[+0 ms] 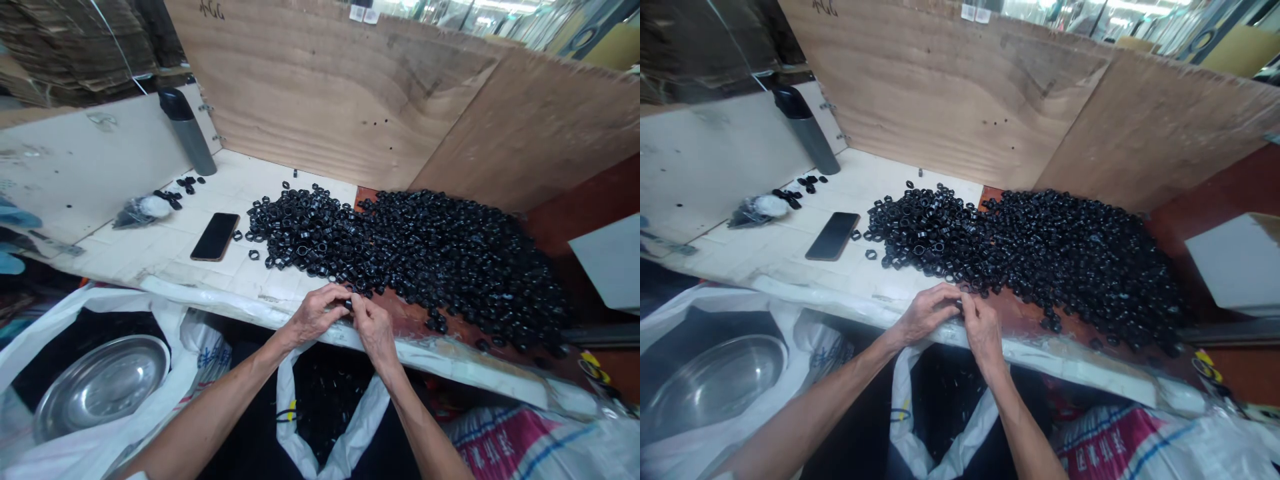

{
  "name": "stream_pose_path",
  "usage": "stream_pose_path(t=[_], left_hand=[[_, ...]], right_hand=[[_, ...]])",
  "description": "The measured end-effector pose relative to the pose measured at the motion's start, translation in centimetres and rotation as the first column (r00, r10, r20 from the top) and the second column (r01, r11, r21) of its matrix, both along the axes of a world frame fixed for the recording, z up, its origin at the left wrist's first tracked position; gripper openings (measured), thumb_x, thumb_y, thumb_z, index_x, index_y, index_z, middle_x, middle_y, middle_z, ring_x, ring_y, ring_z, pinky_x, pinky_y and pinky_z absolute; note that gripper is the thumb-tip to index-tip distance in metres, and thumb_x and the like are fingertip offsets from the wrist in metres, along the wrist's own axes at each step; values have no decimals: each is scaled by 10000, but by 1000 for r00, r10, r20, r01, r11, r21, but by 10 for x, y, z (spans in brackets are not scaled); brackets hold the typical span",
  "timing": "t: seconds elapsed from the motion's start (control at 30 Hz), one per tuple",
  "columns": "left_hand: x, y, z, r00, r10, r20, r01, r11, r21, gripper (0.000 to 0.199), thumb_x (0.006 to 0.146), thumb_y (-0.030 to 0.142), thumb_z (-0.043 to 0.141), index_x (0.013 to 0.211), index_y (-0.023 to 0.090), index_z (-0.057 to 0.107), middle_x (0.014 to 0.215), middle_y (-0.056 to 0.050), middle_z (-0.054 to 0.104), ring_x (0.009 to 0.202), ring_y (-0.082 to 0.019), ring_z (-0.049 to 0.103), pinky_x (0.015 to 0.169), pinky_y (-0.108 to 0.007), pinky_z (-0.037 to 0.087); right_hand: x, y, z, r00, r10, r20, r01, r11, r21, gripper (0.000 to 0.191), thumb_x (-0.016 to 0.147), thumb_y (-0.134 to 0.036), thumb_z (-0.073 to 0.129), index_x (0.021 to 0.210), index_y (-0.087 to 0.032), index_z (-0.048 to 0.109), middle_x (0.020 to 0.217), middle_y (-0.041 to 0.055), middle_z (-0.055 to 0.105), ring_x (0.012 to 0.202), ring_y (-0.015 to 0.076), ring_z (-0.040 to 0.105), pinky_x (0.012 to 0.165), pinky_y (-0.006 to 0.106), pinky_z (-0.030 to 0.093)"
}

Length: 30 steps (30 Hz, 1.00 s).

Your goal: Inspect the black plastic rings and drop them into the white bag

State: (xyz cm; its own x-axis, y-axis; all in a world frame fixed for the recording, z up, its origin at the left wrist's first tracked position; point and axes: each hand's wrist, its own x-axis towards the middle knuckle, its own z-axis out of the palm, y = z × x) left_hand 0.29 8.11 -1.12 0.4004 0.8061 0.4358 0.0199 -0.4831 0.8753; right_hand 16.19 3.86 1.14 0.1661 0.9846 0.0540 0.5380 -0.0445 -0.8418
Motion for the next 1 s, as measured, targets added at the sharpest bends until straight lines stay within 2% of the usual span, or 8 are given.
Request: stream_pose_path(t=[0.1, 0.2, 0.3, 0.37, 0.5, 0.63, 0.8, 1.0], left_hand=[[0, 0, 2, 1000, -10, 28, 12, 997, -73, 245, 861, 166, 650, 1101, 165, 699, 1075, -105, 686, 1019, -200, 656, 899, -354, 556], [-1, 0, 2, 998, 9, 65, 0, 991, -133, 263, 857, 190, 661, 1115, 157, 691, 1095, -114, 671, 1024, -206, 662, 863, -341, 574], [-1, 0, 1, 998, 16, 62, -8, 992, -129, 254, 853, 190, 665, 1103, 157, 695, 1092, -112, 672, 1026, -205, 662, 859, -332, 575], [-1, -1, 0, 999, 16, 51, -10, 992, -125, 258, 855, 189, 663, 1110, 162, 694, 1094, -108, 672, 1028, -202, 660, 866, -332, 573], [0, -1, -1, 998, 20, 57, -11, 987, -158, 268, 857, 190, 662, 1122, 159, 689, 1107, -114, 663, 1033, -203, 657, 867, -336, 577], [-1, -1, 0, 996, 28, 84, -13, 984, -180, 265, 861, 186, 652, 1123, 161, 683, 1103, -109, 653, 1016, -197, 658, 841, -329, 587], [-1, 0, 1, 997, 16, 72, -2, 984, -180, 260, 861, 187, 652, 1116, 151, 684, 1106, -117, 651, 1039, -207, 649, 857, -332, 576], [-3, -1, 3, 998, -33, 55, 46, 966, -256, 249, 855, 208, 664, 1091, 135, 690, 1103, -119, 660, 1010, -210, 664, 870, -328, 564]], right_hand=[[0, -3, -5, 996, -42, -76, 50, 992, 112, 311, 918, -463, 576, 921, -171, 684, 687, 11, 665, 585, 147, 620, 558, 230, 485], [0, -6, -13, 991, 22, -135, 7, 977, 214, 296, 918, -400, 585, 1091, -172, 663, 873, 56, 701, 671, 164, 666, 636, 266, 538], [2, -6, -15, 1000, 28, -14, -25, 976, 216, 246, 933, -375, 555, 895, -184, 707, 762, 40, 688, 603, 159, 639, 614, 267, 513], [3, -5, -14, 998, 7, 64, -18, 984, 178, 350, 962, -378, 499, 732, -189, 683, 621, 16, 641, 555, 155, 609, 588, 259, 476], [2, -6, -10, 997, 8, 82, -21, 987, 156, 368, 985, -377, 453, 772, -186, 685, 614, 6, 632, 611, 160, 609, 625, 253, 457], [2, -9, -7, 996, 41, 79, -53, 987, 154, 409, 962, -404, 498, 662, -173, 652, 612, 4, 601, 576, 141, 554, 593, 245, 435], [4, -8, -6, 999, 33, -30, -28, 988, 150, 241, 893, -382, 605, 840, -163, 692, 675, 0, 622, 573, 127, 546, 566, 229, 447], [-1, -11, -13, 979, 10, -204, 12, 994, 105, 267, 880, -382, 625, 1042, -173, 663, 714, 5, 649, 594, 136, 594, 574, 230, 477]])
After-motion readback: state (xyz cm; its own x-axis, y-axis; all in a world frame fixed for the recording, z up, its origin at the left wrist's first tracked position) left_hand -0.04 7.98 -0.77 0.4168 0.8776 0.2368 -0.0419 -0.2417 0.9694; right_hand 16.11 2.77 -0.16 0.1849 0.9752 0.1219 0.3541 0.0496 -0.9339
